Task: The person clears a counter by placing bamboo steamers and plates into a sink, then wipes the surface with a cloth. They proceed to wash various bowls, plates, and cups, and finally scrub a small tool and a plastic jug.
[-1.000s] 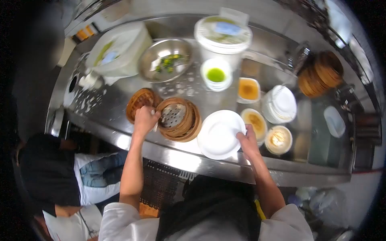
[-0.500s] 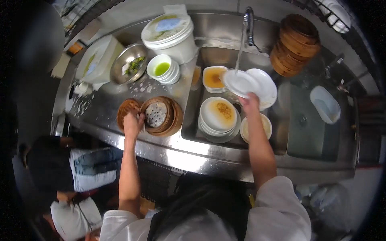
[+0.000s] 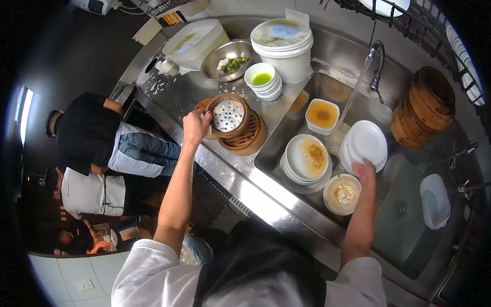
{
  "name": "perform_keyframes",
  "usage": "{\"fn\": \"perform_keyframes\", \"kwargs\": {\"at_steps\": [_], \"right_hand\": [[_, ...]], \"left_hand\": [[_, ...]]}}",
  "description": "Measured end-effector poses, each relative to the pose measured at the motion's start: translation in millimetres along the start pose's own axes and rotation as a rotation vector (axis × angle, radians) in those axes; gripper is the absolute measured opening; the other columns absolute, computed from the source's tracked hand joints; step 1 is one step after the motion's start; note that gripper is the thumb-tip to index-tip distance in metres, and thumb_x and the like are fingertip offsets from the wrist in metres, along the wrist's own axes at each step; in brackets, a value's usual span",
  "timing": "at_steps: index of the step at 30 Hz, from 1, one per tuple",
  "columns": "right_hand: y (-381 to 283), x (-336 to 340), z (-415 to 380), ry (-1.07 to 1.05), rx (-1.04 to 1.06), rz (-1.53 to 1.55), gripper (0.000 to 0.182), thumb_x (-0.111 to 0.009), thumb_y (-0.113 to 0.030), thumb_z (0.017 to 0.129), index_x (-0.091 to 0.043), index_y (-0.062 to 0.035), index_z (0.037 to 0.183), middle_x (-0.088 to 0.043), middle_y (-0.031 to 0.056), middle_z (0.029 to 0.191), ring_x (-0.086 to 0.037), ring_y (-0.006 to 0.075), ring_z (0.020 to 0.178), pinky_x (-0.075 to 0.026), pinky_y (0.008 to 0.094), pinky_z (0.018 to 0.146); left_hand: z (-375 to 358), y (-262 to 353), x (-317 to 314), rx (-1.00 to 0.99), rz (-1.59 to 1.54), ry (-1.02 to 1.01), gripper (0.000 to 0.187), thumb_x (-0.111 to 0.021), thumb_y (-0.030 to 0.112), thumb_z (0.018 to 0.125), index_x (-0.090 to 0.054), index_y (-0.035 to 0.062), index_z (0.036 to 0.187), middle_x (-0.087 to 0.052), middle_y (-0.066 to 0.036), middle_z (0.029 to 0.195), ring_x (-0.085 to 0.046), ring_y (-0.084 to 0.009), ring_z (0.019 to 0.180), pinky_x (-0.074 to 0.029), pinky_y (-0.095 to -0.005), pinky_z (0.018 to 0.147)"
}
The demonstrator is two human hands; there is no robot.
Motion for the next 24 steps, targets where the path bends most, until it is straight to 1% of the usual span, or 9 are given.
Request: {"fn": "perform_keyframes", "kwargs": {"at_steps": [2, 4, 9, 11, 12, 16, 19, 21, 24], "right_hand": [[16.1, 11.9, 19.0, -0.144, -0.055, -0.295, 0.051, -0.060, -0.036, 0.090, -0.045, -0.0005, 0.124, -0.063, 0.0188, 0.100, -0.065, 0.0259, 0.091, -0.055, 0.0346, 0.065], [-2.0, -55.0, -68.4, -0.106, 0.209, -0.378, 0.049, -0.060, -0.030, 0.089, -0.045, -0.0027, 0.126, -0.063, 0.0139, 0.109, -0.063, 0.0224, 0.097, -0.051, 0.0353, 0.076], [-1.2, -247.8, -242.2, -0.911, 0.083, 0.128, 0.041, -0.059, -0.023, 0.093, -0.046, -0.0053, 0.128, -0.060, 0.0113, 0.117, -0.061, 0.0186, 0.104, -0.050, 0.0344, 0.087], [-0.6, -274.0, -258.7, -0.804, 0.126, 0.138, 0.042, -0.060, -0.019, 0.092, -0.045, -0.0046, 0.128, -0.058, 0.0109, 0.119, -0.060, 0.0186, 0.106, -0.050, 0.0355, 0.090], [-2.3, -281.3, -260.1, -0.869, 0.092, 0.223, 0.041, -0.060, -0.017, 0.091, -0.044, -0.0034, 0.127, -0.058, 0.0104, 0.119, -0.060, 0.0195, 0.106, -0.050, 0.0378, 0.091], [-4.4, -284.1, -271.3, -0.780, 0.167, 0.288, 0.041, -0.061, -0.012, 0.089, -0.044, -0.0023, 0.125, -0.059, 0.0097, 0.116, -0.060, 0.0203, 0.104, -0.050, 0.0373, 0.091], [-9.4, -294.4, -279.8, -0.662, 0.242, 0.289, 0.042, -0.062, -0.008, 0.087, -0.044, -0.0025, 0.124, -0.059, 0.0101, 0.114, -0.061, 0.0207, 0.102, -0.050, 0.0364, 0.091], [-7.6, -301.9, -283.1, -0.602, 0.289, 0.268, 0.043, -0.064, -0.007, 0.086, -0.044, -0.0025, 0.124, -0.059, 0.0108, 0.115, -0.061, 0.0210, 0.103, -0.050, 0.0367, 0.091], [-10.7, -307.6, -289.9, -0.560, 0.339, 0.251, 0.045, -0.062, -0.007, 0.087, -0.041, -0.0007, 0.127, -0.057, 0.0138, 0.117, -0.060, 0.0242, 0.106, -0.049, 0.0414, 0.093]], "left_hand": [[-9.8, 4.7, -0.2, 0.011, -0.069, -0.040, 0.029, -0.065, 0.024, 0.083, -0.070, -0.0021, 0.094, -0.063, -0.025, 0.070, -0.067, -0.0360, 0.071, -0.051, -0.0415, 0.071], [-22.0, 14.0, -7.0, 0.006, -0.144, -0.103, 0.031, -0.066, 0.026, 0.082, -0.070, -0.0012, 0.095, -0.062, -0.026, 0.069, -0.068, -0.0314, 0.069, -0.051, -0.0384, 0.069], [-51.6, 59.0, -32.5, -0.142, -0.237, -0.304, 0.027, -0.066, 0.023, 0.084, -0.070, -0.0024, 0.093, -0.064, -0.023, 0.067, -0.066, -0.0322, 0.064, -0.051, -0.0395, 0.066], [-56.2, 66.3, -39.0, -0.211, -0.296, -0.285, 0.028, -0.066, 0.023, 0.083, -0.070, -0.0031, 0.093, -0.066, -0.020, 0.067, -0.065, -0.0324, 0.063, -0.052, -0.0396, 0.067], [-54.3, 69.1, -36.7, -0.080, -0.252, -0.419, 0.032, -0.070, 0.024, 0.083, -0.070, -0.0031, 0.098, -0.068, -0.022, 0.085, -0.068, -0.0283, 0.076, -0.051, -0.0378, 0.071], [-42.1, 69.7, -21.4, -0.328, -0.418, -0.047, 0.035, -0.074, 0.020, 0.079, -0.069, -0.0008, 0.106, -0.069, -0.017, 0.097, -0.067, -0.0267, 0.087, -0.051, -0.0357, 0.080], [-48.1, 94.7, -15.7, -0.442, -0.567, -0.266, 0.031, -0.073, 0.017, 0.078, -0.069, 0.0023, 0.105, -0.068, -0.022, 0.099, -0.066, -0.0352, 0.089, -0.051, -0.0392, 0.079], [-55.8, 106.2, -34.8, -0.444, -0.697, -0.631, 0.027, -0.071, 0.015, 0.078, -0.070, 0.0020, 0.102, -0.068, -0.020, 0.094, -0.066, -0.0339, 0.088, -0.051, -0.0385, 0.077], [-50.1, 103.7, -59.2, -0.441, -0.894, -0.887, 0.019, -0.067, 0.015, 0.084, -0.069, 0.0000, 0.095, -0.068, -0.009, 0.081, -0.062, -0.0161, 0.076, -0.049, -0.0295, 0.069]]}}
Point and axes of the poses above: each hand's wrist, its own z-axis towards the middle knuckle, its own x-axis out of the back of the hand, y = z × x, the point moved 6 cm from there along z, towards the middle knuckle
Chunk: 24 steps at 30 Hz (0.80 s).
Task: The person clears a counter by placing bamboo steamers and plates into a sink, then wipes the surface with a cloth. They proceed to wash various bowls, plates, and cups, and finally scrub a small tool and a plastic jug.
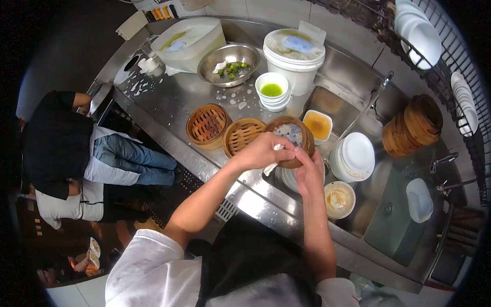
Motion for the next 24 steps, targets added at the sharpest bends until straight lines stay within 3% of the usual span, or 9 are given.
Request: {"fn": "perform_keyframes", "kwargs": {"at_steps": [5, 8, 11, 12, 16, 18, 21, 23, 24], "right_hand": [[-0.6, -4.9, -0.6, 0.126, 0.044, 0.043, 0.047, -0.062, -0.008, 0.087, -0.041, -0.0003, 0.128, -0.058, 0.0121, 0.117, -0.060, 0.0246, 0.106, -0.049, 0.0441, 0.093], [-5.7, -4.4, -2.8, 0.218, 0.073, 0.041, 0.042, -0.062, -0.008, 0.087, -0.045, -0.0028, 0.125, -0.058, 0.0103, 0.118, -0.060, 0.0236, 0.106, -0.049, 0.0409, 0.092], [-28.9, -22.5, 7.1, 0.278, 0.240, -0.003, 0.043, -0.065, -0.008, 0.085, -0.046, -0.0027, 0.123, -0.058, 0.0106, 0.117, -0.059, 0.0217, 0.104, -0.048, 0.0374, 0.092], [-38.3, -32.1, 12.3, 0.295, 0.317, -0.024, 0.044, -0.067, -0.007, 0.084, -0.047, -0.0024, 0.122, -0.057, 0.0107, 0.116, -0.059, 0.0208, 0.103, -0.047, 0.0360, 0.091], [-101.4, -83.6, 57.7, 0.408, 0.831, -0.620, 0.053, -0.076, -0.010, 0.078, -0.046, 0.0000, 0.120, -0.057, 0.0119, 0.113, -0.055, 0.0182, 0.103, -0.044, 0.0333, 0.092], [-121.6, -109.2, 81.1, 0.521, 1.087, -0.918, 0.056, -0.079, -0.013, 0.075, -0.046, 0.0014, 0.119, -0.057, 0.0138, 0.111, -0.055, 0.0208, 0.105, -0.044, 0.0341, 0.092], [-123.3, -119.3, 143.0, 0.657, 1.561, -1.378, 0.060, -0.079, -0.015, 0.071, -0.046, 0.0034, 0.118, -0.058, 0.0209, 0.108, -0.058, 0.0329, 0.100, -0.045, 0.0401, 0.089], [-130.6, -117.6, 215.5, 0.433, 1.250, -1.713, 0.060, -0.079, -0.016, 0.068, -0.047, 0.0033, 0.115, -0.057, 0.0253, 0.106, -0.057, 0.0404, 0.098, -0.046, 0.0438, 0.085], [-141.3, -117.0, 228.4, 0.503, 1.237, -1.675, 0.058, -0.079, -0.016, 0.068, -0.048, 0.0031, 0.113, -0.058, 0.0255, 0.104, -0.057, 0.0411, 0.096, -0.046, 0.0443, 0.083]], "left_hand": [[7.1, -9.1, 49.4, 0.078, -0.497, 0.061, 0.010, -0.063, 0.011, 0.088, -0.068, 0.0031, 0.091, -0.063, -0.001, 0.079, -0.056, -0.0090, 0.067, -0.047, -0.0232, 0.061], [23.4, -8.2, 131.5, -0.104, -0.454, 0.458, 0.007, -0.060, 0.004, 0.086, -0.064, 0.0042, 0.092, -0.062, -0.002, 0.078, -0.058, -0.0100, 0.063, -0.047, -0.0243, 0.056], [48.0, 1.2, 237.1, -0.381, 0.087, 1.034, 0.011, -0.057, 0.012, 0.088, -0.063, 0.0022, 0.087, -0.062, -0.004, 0.077, -0.059, -0.0119, 0.069, -0.047, -0.0259, 0.063], [71.1, -15.5, 264.0, -0.328, 0.187, 1.047, 0.025, -0.061, 0.020, 0.085, -0.063, 0.0006, 0.101, -0.067, -0.015, 0.099, -0.062, -0.0286, 0.090, -0.047, -0.0366, 0.085], [137.2, -111.3, 315.0, -0.135, 0.680, 0.792, 0.064, -0.068, 0.029, 0.078, -0.048, -0.0040, 0.129, -0.051, -0.030, 0.127, -0.044, -0.0422, 0.125, -0.034, -0.0478, 0.105], [95.7, -105.4, 327.6, -0.142, 0.651, 0.888, 0.058, -0.065, 0.026, 0.078, -0.050, -0.0051, 0.125, -0.051, -0.031, 0.125, -0.044, -0.0437, 0.122, -0.035, -0.0475, 0.103], [22.2, -142.9, 330.7, 0.250, 0.670, 1.122, 0.046, -0.061, 0.020, 0.080, -0.054, -0.0021, 0.120, -0.056, -0.024, 0.116, -0.049, -0.0403, 0.111, -0.038, -0.0465, 0.097], [-25.5, -163.6, 311.8, 0.315, 0.657, 1.138, 0.039, -0.060, 0.018, 0.080, -0.057, 0.0007, 0.114, -0.057, -0.022, 0.110, -0.051, -0.0386, 0.105, -0.040, -0.0457, 0.094], [-45.8, -168.5, 305.3, 0.326, 0.677, 1.098, 0.035, -0.060, 0.018, 0.080, -0.058, 0.0020, 0.112, -0.057, -0.021, 0.109, -0.051, -0.0383, 0.103, -0.040, -0.0454, 0.093]]}}
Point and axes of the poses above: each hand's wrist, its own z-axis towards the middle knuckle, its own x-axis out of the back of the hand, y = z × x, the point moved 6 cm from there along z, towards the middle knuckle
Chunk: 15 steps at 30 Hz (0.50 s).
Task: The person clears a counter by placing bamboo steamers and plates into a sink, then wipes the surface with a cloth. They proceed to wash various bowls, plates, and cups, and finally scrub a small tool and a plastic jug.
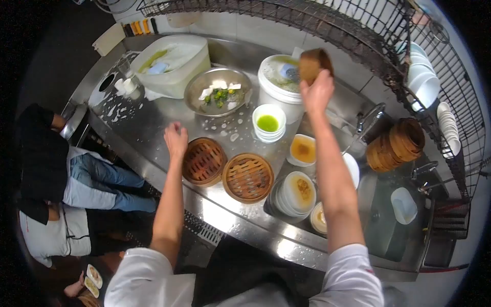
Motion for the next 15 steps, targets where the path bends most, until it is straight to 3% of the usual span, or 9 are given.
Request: {"fn": "perform_keyframes", "kwargs": {"at_steps": [2, 3, 4, 5, 7, 8, 10, 12, 15], "right_hand": [[1.0, 13.8, 14.9, 0.103, -0.058, 0.056, 0.054, -0.081, -0.017, 0.066, -0.049, 0.0024, 0.106, -0.058, 0.0246, 0.098, -0.057, 0.0425, 0.091, -0.046, 0.0468, 0.080], [-2.4, 28.7, 18.7, 0.165, -0.051, 0.116, 0.053, -0.082, -0.016, 0.064, -0.049, 0.0019, 0.101, -0.058, 0.0234, 0.094, -0.056, 0.0433, 0.089, -0.046, 0.0488, 0.079], [-4.8, 43.8, 12.4, 0.174, -0.078, 0.155, 0.053, -0.082, -0.018, 0.066, -0.050, 0.0021, 0.102, -0.060, 0.0225, 0.096, -0.059, 0.0398, 0.090, -0.048, 0.0440, 0.081], [-11.1, 61.6, -2.2, 0.117, -0.252, 0.346, 0.055, -0.082, -0.021, 0.068, -0.050, 0.0027, 0.105, -0.062, 0.0220, 0.103, -0.062, 0.0353, 0.095, -0.048, 0.0392, 0.085], [-4.7, 79.6, -45.7, 0.050, -0.403, 0.485, 0.059, -0.082, -0.027, 0.071, -0.051, 0.0029, 0.111, -0.063, 0.0158, 0.105, -0.061, 0.0251, 0.096, -0.046, 0.0340, 0.088], [16.5, 77.6, -74.6, -0.018, -0.461, 0.574, 0.062, -0.082, -0.027, 0.071, -0.051, 0.0041, 0.115, -0.061, 0.0130, 0.108, -0.058, 0.0207, 0.098, -0.045, 0.0324, 0.088], [29.3, 84.4, -135.5, -0.171, -0.772, 1.047, 0.059, -0.078, -0.017, 0.074, -0.051, 0.0036, 0.121, -0.059, 0.0116, 0.115, -0.057, 0.0198, 0.101, -0.042, 0.0320, 0.093], [62.5, 97.5, -199.6, -0.262, -1.013, 1.144, 0.057, -0.076, -0.015, 0.075, -0.050, 0.0033, 0.123, -0.059, 0.0112, 0.117, -0.055, 0.0201, 0.106, -0.039, 0.0324, 0.097], [94.4, 145.9, -263.5, -0.247, -1.148, 1.138, 0.045, -0.068, -0.012, 0.081, -0.052, 0.0038, 0.120, -0.059, 0.0129, 0.117, -0.056, 0.0198, 0.110, -0.041, 0.0346, 0.099]], "left_hand": [[-44.9, 3.0, 29.6, 0.020, -0.013, -0.032, 0.025, -0.059, 0.014, 0.080, -0.061, 0.0023, 0.102, -0.058, -0.021, 0.105, -0.051, -0.0384, 0.103, -0.041, -0.0451, 0.091], [-67.1, 11.4, 39.5, -0.067, -0.049, -0.050, 0.022, -0.059, 0.013, 0.080, -0.062, 0.0018, 0.099, -0.059, -0.020, 0.103, -0.053, -0.0381, 0.101, -0.042, -0.0451, 0.089], [-86.4, 21.9, 47.6, -0.151, -0.084, -0.068, 0.019, -0.060, 0.011, 0.080, -0.063, 0.0013, 0.096, -0.060, -0.019, 0.100, -0.054, -0.0379, 0.099, -0.043, -0.0450, 0.087], [-104.7, 37.1, 53.9, -0.259, -0.119, -0.086, 0.018, -0.061, 0.010, 0.079, -0.064, 0.0009, 0.094, -0.063, -0.018, 0.095, -0.057, -0.0370, 0.093, -0.045, -0.0451, 0.083], [-136.3, 53.5, 50.3, -0.367, -0.183, -0.282, 0.025, -0.064, 0.014, 0.080, -0.064, -0.0001, 0.101, -0.065, -0.018, 0.093, -0.060, -0.0359, 0.089, -0.046, -0.0446, 0.082], [-149.7, 54.2, 41.7, -0.328, -0.167, -0.399, 0.034, -0.064, 0.018, 0.084, -0.059, 0.0003, 0.113, -0.064, -0.019, 0.095, -0.060, -0.0360, 0.090, -0.045, -0.0434, 0.084], [-171.8, 73.0, 35.9, -0.413, 0.004, -0.440, 0.050, -0.064, 0.027, 0.086, -0.051, 0.0005, 0.126, -0.063, -0.019, 0.104, -0.059, -0.0357, 0.098, -0.042, -0.0452, 0.088], [-182.1, 86.8, 26.1, -0.380, 0.178, -0.452, 0.056, -0.064, 0.032, 0.086, -0.049, 0.0010, 0.129, -0.061, -0.019, 0.110, -0.057, -0.0356, 0.103, -0.042, -0.0453, 0.089], [-174.6, 94.6, 0.2, -0.250, 0.366, -0.448, 0.054, -0.065, 0.035, 0.084, -0.051, 0.0019, 0.126, -0.060, -0.019, 0.112, -0.057, -0.0348, 0.105, -0.046, -0.0447, 0.087]]}}
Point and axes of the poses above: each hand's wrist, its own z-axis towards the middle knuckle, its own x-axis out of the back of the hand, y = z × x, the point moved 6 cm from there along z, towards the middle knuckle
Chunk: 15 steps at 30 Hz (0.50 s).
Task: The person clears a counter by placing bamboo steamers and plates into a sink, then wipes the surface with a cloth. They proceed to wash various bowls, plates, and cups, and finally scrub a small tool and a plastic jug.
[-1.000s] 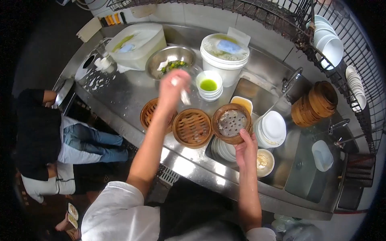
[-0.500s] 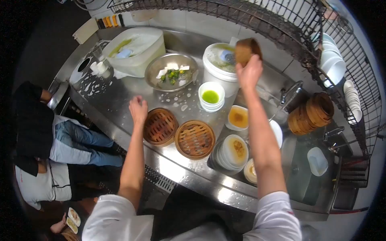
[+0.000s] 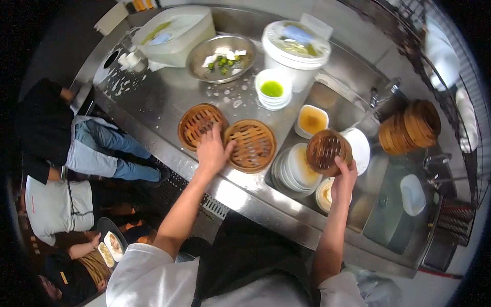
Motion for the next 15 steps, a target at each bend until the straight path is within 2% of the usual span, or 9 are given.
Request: {"fn": "perform_keyframes", "kwargs": {"at_steps": [2, 4, 5, 7, 9, 11, 12, 14, 15], "right_hand": [[4.1, 51.7, -19.9, 0.019, -0.056, 0.133, 0.047, -0.064, -0.015, 0.083, -0.050, 0.0039, 0.123, -0.058, 0.0135, 0.121, -0.056, 0.0211, 0.112, -0.042, 0.0365, 0.100], [-12.4, 85.4, -40.1, -0.018, -0.022, 0.195, 0.049, -0.059, -0.017, 0.084, -0.048, 0.0030, 0.128, -0.057, 0.0131, 0.124, -0.054, 0.0225, 0.115, -0.042, 0.0377, 0.101], [-23.4, 106.2, -50.6, 0.011, -0.017, 0.222, 0.052, -0.057, -0.018, 0.084, -0.046, 0.0021, 0.131, -0.055, 0.0122, 0.126, -0.053, 0.0227, 0.117, -0.042, 0.0372, 0.101], [-34.9, 158.2, -67.5, 0.082, 0.001, 0.339, 0.051, -0.056, -0.018, 0.085, -0.046, 0.0017, 0.131, -0.055, 0.0132, 0.127, -0.053, 0.0238, 0.117, -0.042, 0.0376, 0.101], [-46.6, 214.6, -81.7, 0.113, -0.016, 0.503, 0.050, -0.056, -0.018, 0.085, -0.047, 0.0020, 0.130, -0.055, 0.0141, 0.126, -0.054, 0.0245, 0.116, -0.043, 0.0382, 0.101], [-56.5, 276.1, -102.7, 0.088, -0.036, 0.670, 0.048, -0.056, -0.017, 0.085, -0.047, 0.0021, 0.129, -0.056, 0.0146, 0.124, -0.054, 0.0246, 0.114, -0.044, 0.0387, 0.100], [-62.0, 308.2, -110.9, 0.131, -0.012, 0.689, 0.048, -0.055, -0.017, 0.085, -0.047, 0.0024, 0.128, -0.056, 0.0146, 0.123, -0.055, 0.0248, 0.114, -0.045, 0.0392, 0.099], [-71.1, 370.3, -123.0, 0.202, 0.031, 0.728, 0.047, -0.055, -0.017, 0.086, -0.047, 0.0030, 0.127, -0.057, 0.0147, 0.123, -0.056, 0.0253, 0.113, -0.047, 0.0400, 0.097], [-80.9, 408.3, -131.0, 0.233, 0.047, 0.660, 0.045, -0.055, -0.018, 0.086, -0.048, 0.0028, 0.126, -0.057, 0.0143, 0.122, -0.056, 0.0253, 0.112, -0.047, 0.0399, 0.097]], "left_hand": [[15.6, 0.8, -16.1, 0.024, 0.096, -0.054, 0.050, -0.064, 0.034, 0.084, -0.054, 0.0024, 0.121, -0.062, -0.019, 0.108, -0.059, -0.0342, 0.102, -0.049, -0.0445, 0.085], [27.9, -1.4, -26.7, 0.060, 0.096, -0.156, 0.040, -0.064, 0.030, 0.083, -0.059, 0.0036, 0.113, -0.065, -0.018, 0.101, -0.063, -0.0333, 0.096, -0.052, -0.0437, 0.082], [25.4, -0.2, -28.8, -0.045, 0.126, -0.010, 0.031, -0.068, 0.024, 0.077, -0.063, 0.0019, 0.098, -0.067, -0.018, 0.091, -0.066, -0.0336, 0.085, -0.055, -0.0438, 0.072], [11.0, 22.8, -10.7, -0.098, 0.144, 0.047, 0.032, -0.066, 0.024, 0.081, -0.064, 0.0040, 0.105, -0.065, -0.018, 0.103, -0.063, -0.0350, 0.097, -0.052, -0.0439, 0.082], [-6.7, 45.0, 0.8, -0.131, 0.123, 0.013, 0.045, -0.067, 0.026, 0.081, -0.060, -0.0012, 0.116, -0.062, -0.022, 0.113, -0.059, -0.0381, 0.105, -0.047, -0.0434, 0.090], [-44.4, 91.5, 20.1, -0.235, -0.008, 0.019, 0.047, -0.067, 0.024, 0.081, -0.059, -0.0044, 0.118, -0.062, -0.025, 0.114, -0.059, -0.0395, 0.105, -0.046, -0.0432, 0.091], [-58.0, 115.3, 20.2, -0.164, -0.076, -0.072, 0.044, -0.067, 0.020, 0.080, -0.060, -0.0058, 0.115, -0.063, -0.026, 0.111, -0.061, -0.0392, 0.102, -0.047, -0.0411, 0.089], [-102.7, 202.6, 27.7, -0.124, -0.206, -0.194, 0.039, -0.068, 0.017, 0.080, -0.062, -0.0070, 0.110, -0.065, -0.026, 0.106, -0.064, -0.0361, 0.098, -0.048, -0.0388, 0.086], [-122.9, 241.1, 13.5, -0.209, -0.357, -0.192, 0.037, -0.068, 0.016, 0.080, -0.062, -0.0071, 0.108, -0.065, -0.026, 0.103, -0.065, -0.0342, 0.096, -0.048, -0.0379, 0.085]]}}
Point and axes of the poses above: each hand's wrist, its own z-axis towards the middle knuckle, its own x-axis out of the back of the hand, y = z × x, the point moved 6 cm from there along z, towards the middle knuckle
